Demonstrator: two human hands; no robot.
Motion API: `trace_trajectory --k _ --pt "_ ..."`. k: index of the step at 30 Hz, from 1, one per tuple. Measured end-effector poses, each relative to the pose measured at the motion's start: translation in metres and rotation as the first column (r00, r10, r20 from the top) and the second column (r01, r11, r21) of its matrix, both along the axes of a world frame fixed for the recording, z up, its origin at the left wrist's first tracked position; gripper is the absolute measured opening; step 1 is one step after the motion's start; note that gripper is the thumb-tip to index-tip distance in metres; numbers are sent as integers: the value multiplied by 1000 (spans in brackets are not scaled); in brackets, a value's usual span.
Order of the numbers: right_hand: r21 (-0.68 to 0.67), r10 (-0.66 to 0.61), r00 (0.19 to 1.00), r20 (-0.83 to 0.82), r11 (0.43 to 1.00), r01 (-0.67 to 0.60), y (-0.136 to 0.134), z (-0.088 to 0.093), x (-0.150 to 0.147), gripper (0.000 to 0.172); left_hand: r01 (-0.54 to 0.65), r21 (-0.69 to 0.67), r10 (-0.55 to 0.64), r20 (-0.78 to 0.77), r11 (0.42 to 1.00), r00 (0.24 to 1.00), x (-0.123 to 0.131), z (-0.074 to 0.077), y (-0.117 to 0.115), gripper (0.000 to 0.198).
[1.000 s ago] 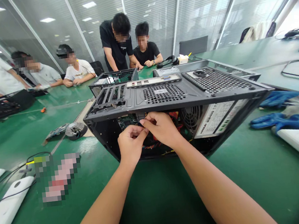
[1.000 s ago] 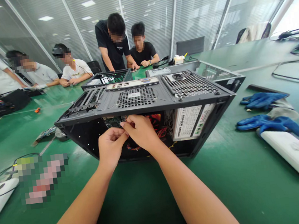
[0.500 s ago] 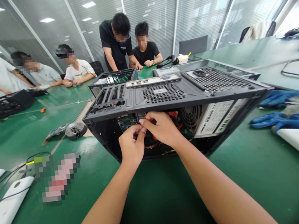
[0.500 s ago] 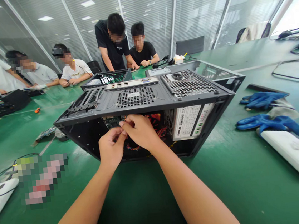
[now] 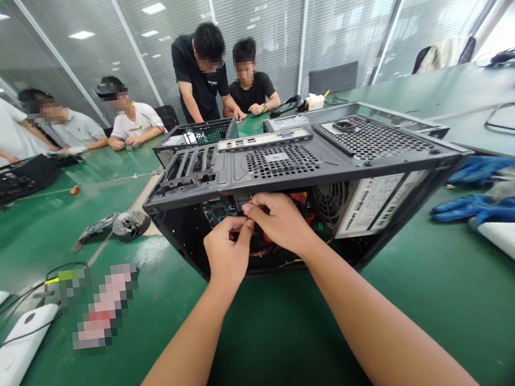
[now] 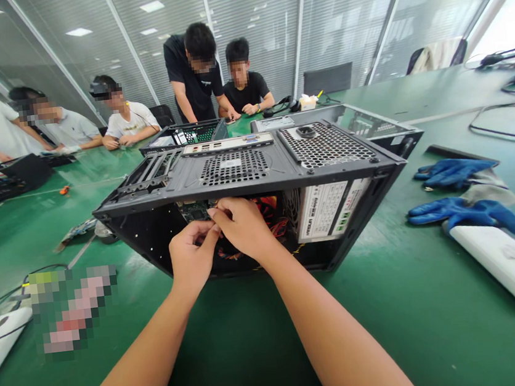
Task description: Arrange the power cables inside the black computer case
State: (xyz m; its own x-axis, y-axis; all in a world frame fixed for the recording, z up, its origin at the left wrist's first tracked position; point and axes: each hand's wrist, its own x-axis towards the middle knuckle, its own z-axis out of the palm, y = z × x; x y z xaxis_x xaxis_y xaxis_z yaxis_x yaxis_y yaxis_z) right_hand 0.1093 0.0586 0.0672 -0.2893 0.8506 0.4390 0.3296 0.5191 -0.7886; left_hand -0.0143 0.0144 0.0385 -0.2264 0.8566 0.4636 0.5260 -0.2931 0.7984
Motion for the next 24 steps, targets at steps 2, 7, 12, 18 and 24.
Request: trace_trajectory --k 2,7,12,18,24 --pt "12 -9 1000 10 1000 9 0 -1 0 32 -11 8 11 19 1000 1000 1 0 -1 9" --pt "18 -22 1000 14 1000 21 1 -2 -1 32 -29 31 29 -8 999 1000 2 2 -1 7" --pt "14 -22 1000 15 1000 22 1 -2 -1 32 -35 35 37 -44 999 998 -1 -1 0 8" --pt "-22 21 999 -34 1000 -22 1 -2 -1 32 -18 46 26 -166 999 986 -3 0 0 13" --pt "-34 61 996 -70 997 -64 2 -2 0 28 48 -19 -49 -85 999 995 -5 3 1 13"
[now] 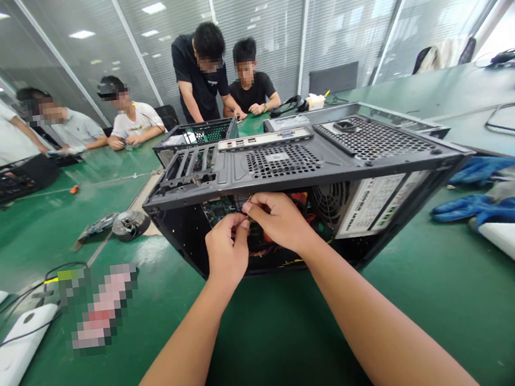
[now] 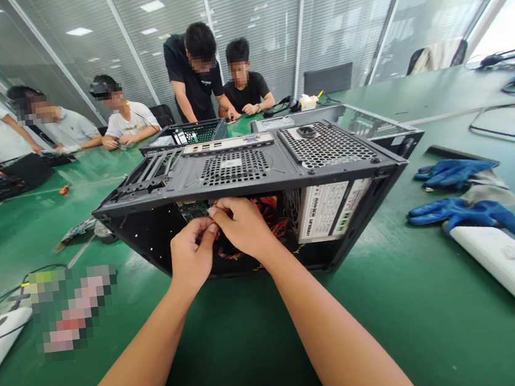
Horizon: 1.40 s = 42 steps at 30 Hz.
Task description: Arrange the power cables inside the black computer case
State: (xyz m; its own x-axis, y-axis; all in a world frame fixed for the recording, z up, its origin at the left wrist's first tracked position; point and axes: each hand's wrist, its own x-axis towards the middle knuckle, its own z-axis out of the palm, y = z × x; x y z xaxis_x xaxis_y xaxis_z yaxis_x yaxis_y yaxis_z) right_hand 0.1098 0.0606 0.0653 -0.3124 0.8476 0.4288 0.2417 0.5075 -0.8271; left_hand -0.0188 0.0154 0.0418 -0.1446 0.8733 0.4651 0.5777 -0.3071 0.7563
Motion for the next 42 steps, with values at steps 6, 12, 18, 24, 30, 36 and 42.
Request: trace_trajectory --k 6,12,18,24,30,36,42 --pt "11 -70 997 25 997 70 0 -1 -1 28 2 -11 -1 50 1000 999 2 0 0 10" --pt "37 -89 996 31 995 88 -1 0 -1 30 -23 20 21 86 1000 996 4 -5 0 8" --pt "38 -79 996 28 996 78 0 -2 -2 28 -48 20 46 99 999 994 2 -5 1 8" --pt "7 -52 999 11 999 52 1 -2 -2 28 -3 -4 3 128 1000 992 0 -6 2 10" --pt "-7 16 1000 -21 1000 -16 1 -2 -1 29 36 0 -36 78 999 996 -2 -3 2 12" --pt "27 -41 999 31 999 41 0 -1 -1 31 -23 25 21 77 999 997 1 -4 1 10" --pt "26 -50 998 40 998 49 -1 -1 -2 31 -79 138 90 -74 987 993 1 -5 0 9"
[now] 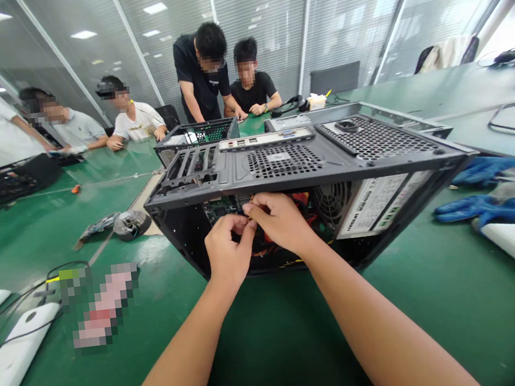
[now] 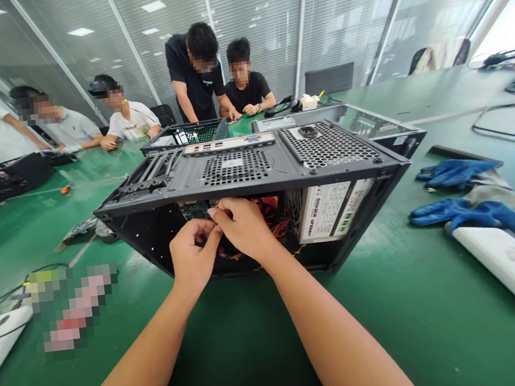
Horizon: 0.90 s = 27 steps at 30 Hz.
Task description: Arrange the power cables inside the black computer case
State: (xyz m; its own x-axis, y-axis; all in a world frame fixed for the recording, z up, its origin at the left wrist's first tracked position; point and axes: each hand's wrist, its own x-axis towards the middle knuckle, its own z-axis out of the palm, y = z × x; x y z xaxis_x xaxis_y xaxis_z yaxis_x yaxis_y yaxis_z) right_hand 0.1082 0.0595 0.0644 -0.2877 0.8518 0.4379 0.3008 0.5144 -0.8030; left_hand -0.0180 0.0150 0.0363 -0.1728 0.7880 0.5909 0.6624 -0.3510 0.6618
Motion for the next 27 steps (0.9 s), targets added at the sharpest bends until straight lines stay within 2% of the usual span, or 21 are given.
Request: trace_trajectory --k 5,12,15,19,23,27 --pt "-16 12 1000 -22 1000 -12 0 0 0 31 23 -32 -24 -29 999 999 -1 3 0 14" --pt "-35 11 998 -56 999 -13 -1 2 0 30 131 -139 -119 95 982 988 -2 5 1 17" --pt "-17 -25 998 -54 1000 24 -1 1 -1 33 74 -94 -73 14 993 997 -1 5 0 16" --pt "9 -54 997 -58 998 55 -1 0 -3 32 -6 30 8 -84 1000 996 1 3 -1 11" --pt "11 -45 997 -59 999 46 0 -2 -5 30 -44 75 49 -69 996 996 2 1 0 2" --pt "16 -41 997 -61 999 42 1 -2 -5 31 -50 60 53 -53 997 997 0 -1 1 5"
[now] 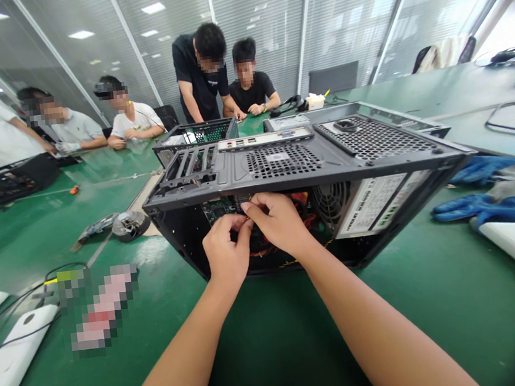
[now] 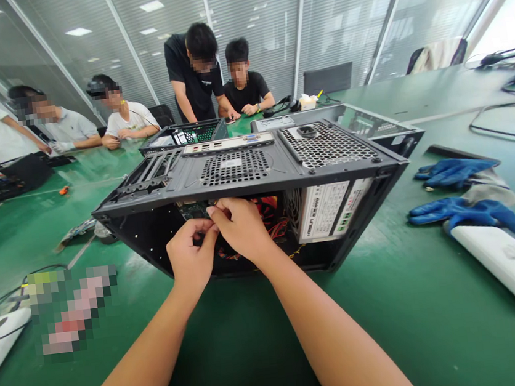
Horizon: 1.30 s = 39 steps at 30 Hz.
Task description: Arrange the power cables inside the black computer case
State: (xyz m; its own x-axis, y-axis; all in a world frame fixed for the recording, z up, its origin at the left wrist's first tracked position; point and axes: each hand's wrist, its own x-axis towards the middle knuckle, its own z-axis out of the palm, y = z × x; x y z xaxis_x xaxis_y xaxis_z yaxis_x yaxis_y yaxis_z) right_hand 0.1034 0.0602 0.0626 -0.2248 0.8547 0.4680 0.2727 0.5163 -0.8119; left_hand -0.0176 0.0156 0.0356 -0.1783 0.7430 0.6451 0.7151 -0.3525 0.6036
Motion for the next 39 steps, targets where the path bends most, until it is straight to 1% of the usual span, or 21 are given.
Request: trace_trajectory --k 3,5,10,13,15,20,24,26,28,33,39 --pt "-9 10 1000 -4 1000 -10 -1 1 0 31 -13 -18 13 -13 1000 1000 -1 1 0 10" --pt "-10 12 1000 -14 1000 -12 -1 0 0 30 -1 -37 0 -4 999 1000 -2 2 0 11" --pt "-20 -5 1000 -16 1000 5 0 -2 -1 30 59 -100 -50 83 993 995 -1 4 0 13" --pt "-19 0 1000 -23 1000 0 0 -2 -1 28 65 -128 -49 120 990 992 -2 4 0 12" --pt "-14 -3 999 -37 1000 2 0 -1 -1 27 63 -119 -49 115 991 992 -2 3 0 12" --pt "0 -49 999 -16 999 49 -1 0 -1 29 42 -71 -42 3 997 999 -3 5 -1 10" --pt "-1 -51 999 -2 999 51 -1 -1 -1 29 -9 -25 6 -144 1000 990 -2 9 -2 5" --pt "-4 -47 999 -3 999 47 -1 -2 -1 28 -21 -4 19 -185 1000 983 -2 12 -2 2" --pt "-4 -46 999 -1 999 46 -1 -2 -1 29 -11 -18 8 -168 1000 986 -2 14 -1 2" --pt "-14 -53 999 -9 998 53 -1 -1 -1 29 38 -125 -43 -38 991 998 -1 21 1 6" --pt "-25 -26 998 -62 999 24 -2 1 -2 26 57 -172 -58 -3 983 998 -2 24 2 8"
